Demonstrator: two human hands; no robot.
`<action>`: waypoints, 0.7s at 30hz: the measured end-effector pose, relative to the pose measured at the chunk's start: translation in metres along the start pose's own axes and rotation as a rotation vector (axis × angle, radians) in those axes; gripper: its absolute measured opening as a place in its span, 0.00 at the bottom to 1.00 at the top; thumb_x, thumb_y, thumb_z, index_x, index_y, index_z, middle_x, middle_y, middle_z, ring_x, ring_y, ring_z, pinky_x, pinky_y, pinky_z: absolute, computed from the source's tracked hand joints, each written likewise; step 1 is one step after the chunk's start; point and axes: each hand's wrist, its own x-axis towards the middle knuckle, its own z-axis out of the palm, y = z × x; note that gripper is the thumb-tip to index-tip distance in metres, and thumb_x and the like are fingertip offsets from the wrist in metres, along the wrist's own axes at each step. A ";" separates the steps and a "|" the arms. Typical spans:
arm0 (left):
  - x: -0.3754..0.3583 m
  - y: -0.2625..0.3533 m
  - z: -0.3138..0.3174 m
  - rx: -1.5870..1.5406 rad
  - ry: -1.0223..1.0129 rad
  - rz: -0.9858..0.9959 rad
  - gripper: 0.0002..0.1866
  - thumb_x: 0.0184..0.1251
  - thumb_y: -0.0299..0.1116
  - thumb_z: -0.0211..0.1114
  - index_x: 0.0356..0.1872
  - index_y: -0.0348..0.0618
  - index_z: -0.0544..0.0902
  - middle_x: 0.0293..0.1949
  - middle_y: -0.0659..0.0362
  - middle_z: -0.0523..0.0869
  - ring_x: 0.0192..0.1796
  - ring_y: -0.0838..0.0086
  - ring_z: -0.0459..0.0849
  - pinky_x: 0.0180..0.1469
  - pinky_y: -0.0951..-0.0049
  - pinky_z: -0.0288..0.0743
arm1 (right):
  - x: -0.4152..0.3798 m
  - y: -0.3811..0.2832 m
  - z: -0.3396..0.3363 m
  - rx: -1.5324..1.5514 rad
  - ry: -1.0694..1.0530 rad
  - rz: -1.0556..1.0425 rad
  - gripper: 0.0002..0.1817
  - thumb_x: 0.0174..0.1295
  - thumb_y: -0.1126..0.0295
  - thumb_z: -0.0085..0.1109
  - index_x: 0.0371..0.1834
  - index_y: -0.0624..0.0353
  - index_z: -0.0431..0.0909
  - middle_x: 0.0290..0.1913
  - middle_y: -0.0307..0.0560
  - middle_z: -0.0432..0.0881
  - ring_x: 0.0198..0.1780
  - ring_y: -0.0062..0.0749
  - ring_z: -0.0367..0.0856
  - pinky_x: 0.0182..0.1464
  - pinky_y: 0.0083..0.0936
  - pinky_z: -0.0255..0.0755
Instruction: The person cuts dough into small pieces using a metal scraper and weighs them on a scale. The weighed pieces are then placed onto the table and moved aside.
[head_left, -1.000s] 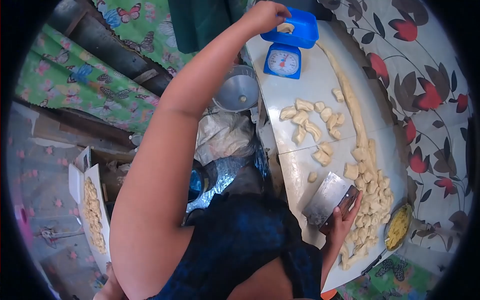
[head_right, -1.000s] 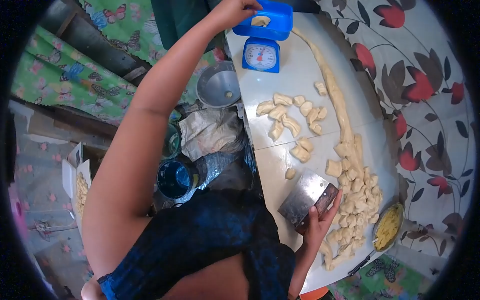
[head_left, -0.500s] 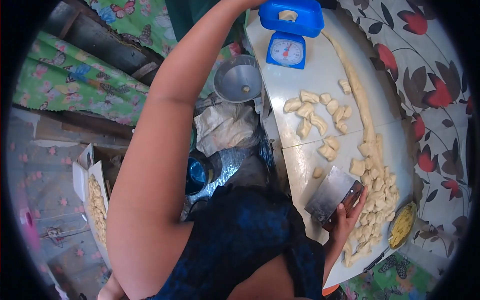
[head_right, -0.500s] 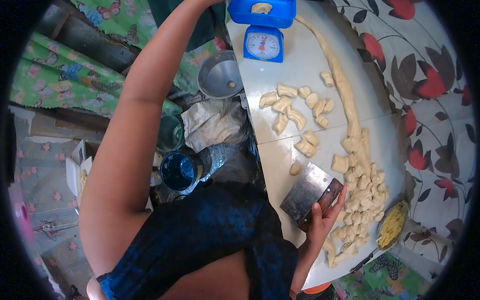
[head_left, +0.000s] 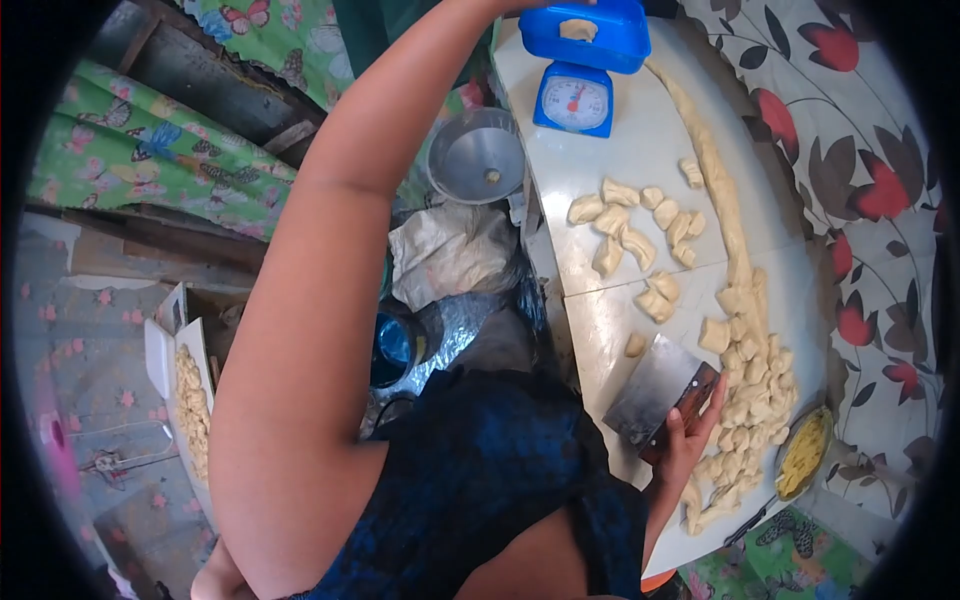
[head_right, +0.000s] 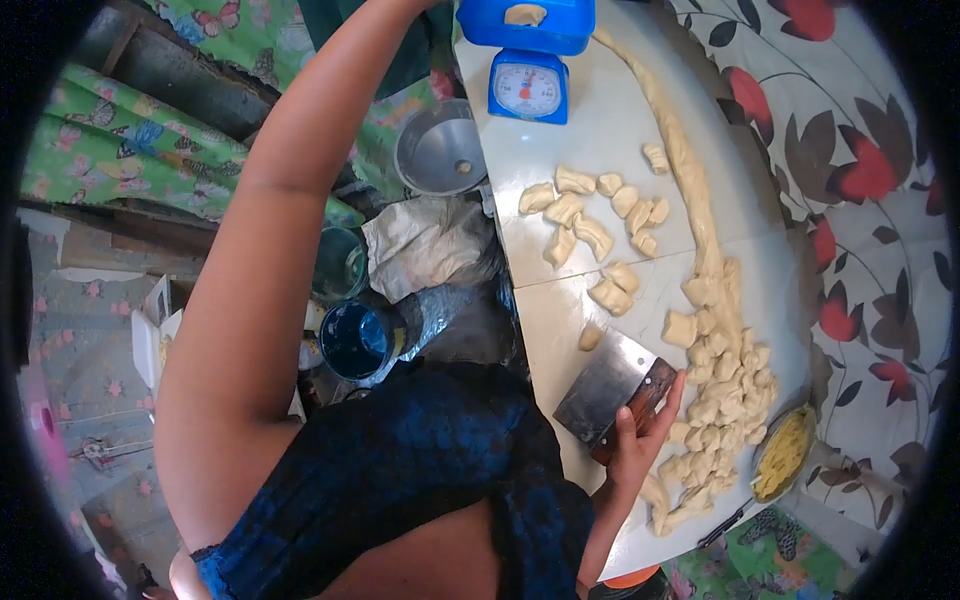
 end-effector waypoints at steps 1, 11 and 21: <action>0.006 -0.006 0.002 0.003 0.009 0.006 0.18 0.50 0.34 0.69 0.42 0.36 0.84 0.36 0.50 0.87 0.39 0.64 0.85 0.45 0.68 0.77 | 0.001 0.000 0.001 0.001 -0.003 -0.011 0.47 0.56 0.75 0.62 0.76 0.55 0.42 0.72 0.56 0.56 0.71 0.41 0.56 0.71 0.32 0.46; 0.041 -0.029 0.037 0.505 -0.570 0.076 0.29 0.47 0.42 0.71 0.55 0.51 0.79 0.49 0.48 0.83 0.50 0.57 0.81 0.51 0.61 0.75 | 0.002 0.000 0.002 -0.006 0.012 -0.013 0.46 0.56 0.72 0.63 0.75 0.56 0.43 0.71 0.53 0.57 0.70 0.38 0.57 0.70 0.30 0.47; 0.033 -0.040 0.046 0.489 -0.332 0.203 0.16 0.45 0.35 0.69 0.39 0.48 0.84 0.37 0.50 0.85 0.41 0.56 0.83 0.44 0.60 0.75 | 0.004 -0.002 -0.002 -0.010 0.022 -0.045 0.46 0.56 0.75 0.61 0.75 0.58 0.43 0.71 0.54 0.57 0.71 0.40 0.55 0.71 0.32 0.45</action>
